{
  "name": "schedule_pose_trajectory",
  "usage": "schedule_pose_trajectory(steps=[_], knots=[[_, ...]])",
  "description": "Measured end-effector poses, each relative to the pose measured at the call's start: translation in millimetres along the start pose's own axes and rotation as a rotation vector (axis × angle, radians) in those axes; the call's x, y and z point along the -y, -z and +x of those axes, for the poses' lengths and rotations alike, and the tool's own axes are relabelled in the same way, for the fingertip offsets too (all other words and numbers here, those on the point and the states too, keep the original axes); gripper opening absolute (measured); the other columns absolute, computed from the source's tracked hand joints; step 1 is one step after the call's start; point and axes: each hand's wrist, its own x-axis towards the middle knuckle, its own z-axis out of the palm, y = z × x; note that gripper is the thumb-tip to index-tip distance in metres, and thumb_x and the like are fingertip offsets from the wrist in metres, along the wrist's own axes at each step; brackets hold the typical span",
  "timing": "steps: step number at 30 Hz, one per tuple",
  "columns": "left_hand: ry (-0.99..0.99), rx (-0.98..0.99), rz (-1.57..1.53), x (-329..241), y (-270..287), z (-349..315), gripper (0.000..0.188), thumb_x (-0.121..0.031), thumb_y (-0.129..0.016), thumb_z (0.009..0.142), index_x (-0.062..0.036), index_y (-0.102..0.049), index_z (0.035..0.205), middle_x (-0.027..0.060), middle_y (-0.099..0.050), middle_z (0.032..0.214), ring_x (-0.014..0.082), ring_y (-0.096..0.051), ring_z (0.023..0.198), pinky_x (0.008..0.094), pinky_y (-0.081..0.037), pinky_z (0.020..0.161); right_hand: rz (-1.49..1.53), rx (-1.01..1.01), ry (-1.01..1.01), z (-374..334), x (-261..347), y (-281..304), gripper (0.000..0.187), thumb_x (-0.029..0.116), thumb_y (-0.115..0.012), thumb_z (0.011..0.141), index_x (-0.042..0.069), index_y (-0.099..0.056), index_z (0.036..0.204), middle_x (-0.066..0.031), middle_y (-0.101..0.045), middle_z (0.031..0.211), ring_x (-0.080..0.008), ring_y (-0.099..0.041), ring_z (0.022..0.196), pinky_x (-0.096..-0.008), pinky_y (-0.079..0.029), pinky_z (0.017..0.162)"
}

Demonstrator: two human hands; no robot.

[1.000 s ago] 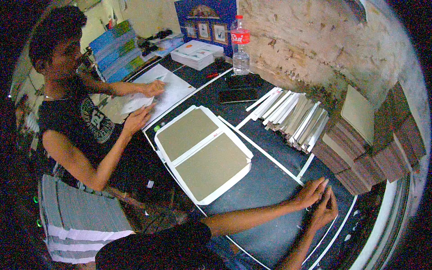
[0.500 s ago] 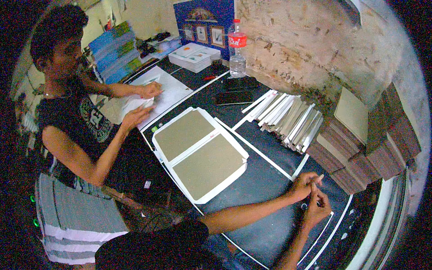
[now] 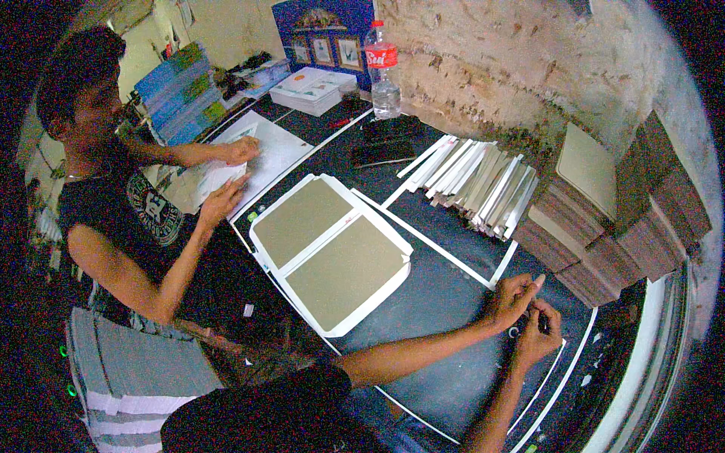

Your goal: The person applies adhesive to paper sheets using a machine and then manually attaches cardboard panels and strips to create folders.

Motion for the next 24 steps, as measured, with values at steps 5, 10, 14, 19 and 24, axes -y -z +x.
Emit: schedule_pose_trajectory(steps=[5, 10, 14, 19, 24], knots=[[0.003, 0.000, -0.171, 6.6, -3.6, -3.9, 0.045, -0.042, -0.062, 0.099, -0.0077, -0.053, 0.072, 0.0019, -0.047, 0.054, 0.0101, -0.044, 0.051, 0.0326, -0.036, 0.048, -0.001, -0.017, -0.139, -3.4, 19.9, -7.6, 0.013, -0.002, -0.073, 0.084, -0.001, -0.073, 0.096, -0.0087, -0.074, 0.091, -0.0177, -0.067, 0.083, -0.0311, -0.054, 0.079], [-0.031, 0.105, 0.022, -0.8, -4.1, -1.8, 0.042, -0.037, -0.066, 0.098, -0.0092, -0.051, 0.071, -0.0017, -0.049, 0.055, 0.0063, -0.050, 0.055, 0.0306, -0.039, 0.049, -0.102, -0.009, -0.043, -0.5, 21.3, -1.2, 0.011, -0.001, -0.066, 0.092, -0.004, -0.071, 0.101, -0.0083, -0.073, 0.095, -0.0154, -0.067, 0.085, -0.0290, -0.053, 0.081], [-0.083, 0.006, -0.020, 0.7, 0.6, -2.6, 0.024, -0.024, -0.069, 0.095, -0.0065, -0.054, 0.091, 0.0022, -0.057, 0.075, 0.0138, -0.059, 0.071, 0.0262, -0.049, 0.064, -0.015, 0.009, -0.039, -2.2, 17.0, -8.6, 0.014, 0.001, -0.065, 0.095, -0.006, -0.069, 0.106, -0.0112, -0.073, 0.102, -0.0156, -0.069, 0.087, -0.0286, -0.055, 0.083], [0.009, -0.061, -0.397, 13.2, -0.9, -1.3, 0.035, -0.015, -0.075, 0.090, -0.0055, -0.053, 0.115, 0.0055, -0.062, 0.092, 0.0167, -0.064, 0.085, 0.0284, -0.056, 0.074, 0.076, -0.003, -0.189, 0.0, 9.6, -5.5, 0.025, 0.009, -0.064, 0.098, -0.006, -0.066, 0.118, -0.0138, -0.072, 0.107, -0.0185, -0.070, 0.089, -0.0289, -0.057, 0.077], [0.104, 0.111, -0.342, 1.1, 7.7, -4.4, 0.026, -0.019, -0.076, 0.090, -0.0008, -0.067, 0.106, 0.0093, -0.070, 0.099, 0.0174, -0.072, 0.088, 0.0274, -0.057, 0.072, 0.126, -0.106, -0.174, 0.1, 31.5, -10.6, 0.033, 0.010, -0.062, 0.099, -0.002, -0.061, 0.130, -0.0176, -0.070, 0.114, -0.0225, -0.070, 0.093, -0.0317, -0.061, 0.072]])
